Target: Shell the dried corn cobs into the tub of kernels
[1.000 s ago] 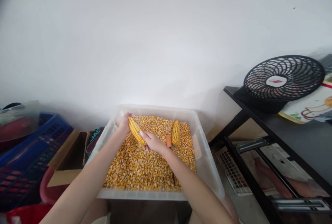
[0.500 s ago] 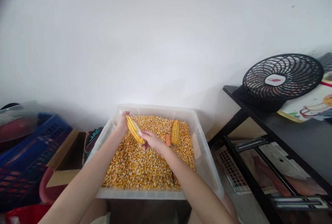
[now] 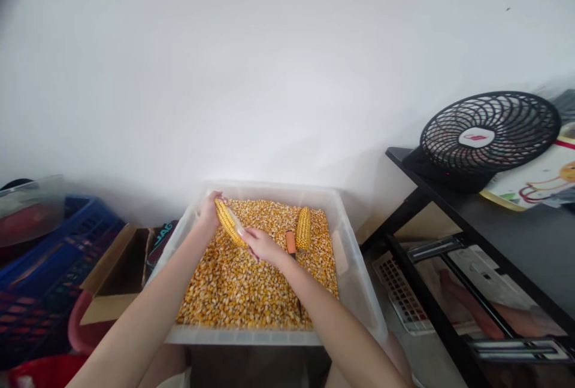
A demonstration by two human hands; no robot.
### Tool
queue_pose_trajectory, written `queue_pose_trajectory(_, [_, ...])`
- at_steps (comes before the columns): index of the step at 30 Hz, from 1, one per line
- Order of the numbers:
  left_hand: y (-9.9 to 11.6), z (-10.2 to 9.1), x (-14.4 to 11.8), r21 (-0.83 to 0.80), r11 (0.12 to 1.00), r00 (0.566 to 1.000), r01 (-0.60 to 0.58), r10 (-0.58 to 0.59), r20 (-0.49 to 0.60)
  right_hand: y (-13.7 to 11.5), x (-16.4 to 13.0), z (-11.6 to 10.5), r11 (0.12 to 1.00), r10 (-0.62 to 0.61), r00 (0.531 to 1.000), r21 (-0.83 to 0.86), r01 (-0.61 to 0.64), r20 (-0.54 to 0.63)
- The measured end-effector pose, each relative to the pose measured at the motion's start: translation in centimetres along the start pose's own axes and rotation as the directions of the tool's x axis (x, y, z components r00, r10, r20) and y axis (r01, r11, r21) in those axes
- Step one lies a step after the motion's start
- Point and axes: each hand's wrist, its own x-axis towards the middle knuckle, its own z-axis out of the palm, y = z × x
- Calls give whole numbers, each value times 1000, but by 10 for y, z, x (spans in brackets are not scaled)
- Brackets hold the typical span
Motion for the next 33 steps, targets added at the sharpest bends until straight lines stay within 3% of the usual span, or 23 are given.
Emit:
queue_pose_trajectory(3, [-1, -2, 2, 19, 1000, 996, 22, -24, 89, 0, 0, 3, 994, 30, 1000, 110, -30, 1])
queue_pose_trajectory(11, [-2, -4, 3, 11, 999, 993, 52, -53, 102, -7, -7, 10, 905, 95, 987, 402, -140, 129])
queue_pose_trajectory(17, [-3, -5, 3, -7, 1000, 994, 29, -28, 106, -7, -4, 11, 870, 95, 987, 471, -145, 128])
queue_pose_trajectory(21, [-1, -5, 0, -65, 998, 976, 20, -6, 216, -8, -4, 6, 829, 151, 949, 488, -274, 277])
queue_pose_trajectory(26, [4, 1, -13, -104, 995, 933, 1, 37, 359, -8, -9, 2, 768, 66, 879, 539, -347, 472])
queue_pose_trajectory(29, [5, 5, -20, -103, 994, 940, 23, 13, 340, -6, -11, 3, 767, 38, 887, 556, -321, 460])
queue_pose_trajectory(33, [4, 8, -21, -103, 994, 935, -19, 54, 349, -4, -10, 7, 837, 39, 927, 495, -235, 373])
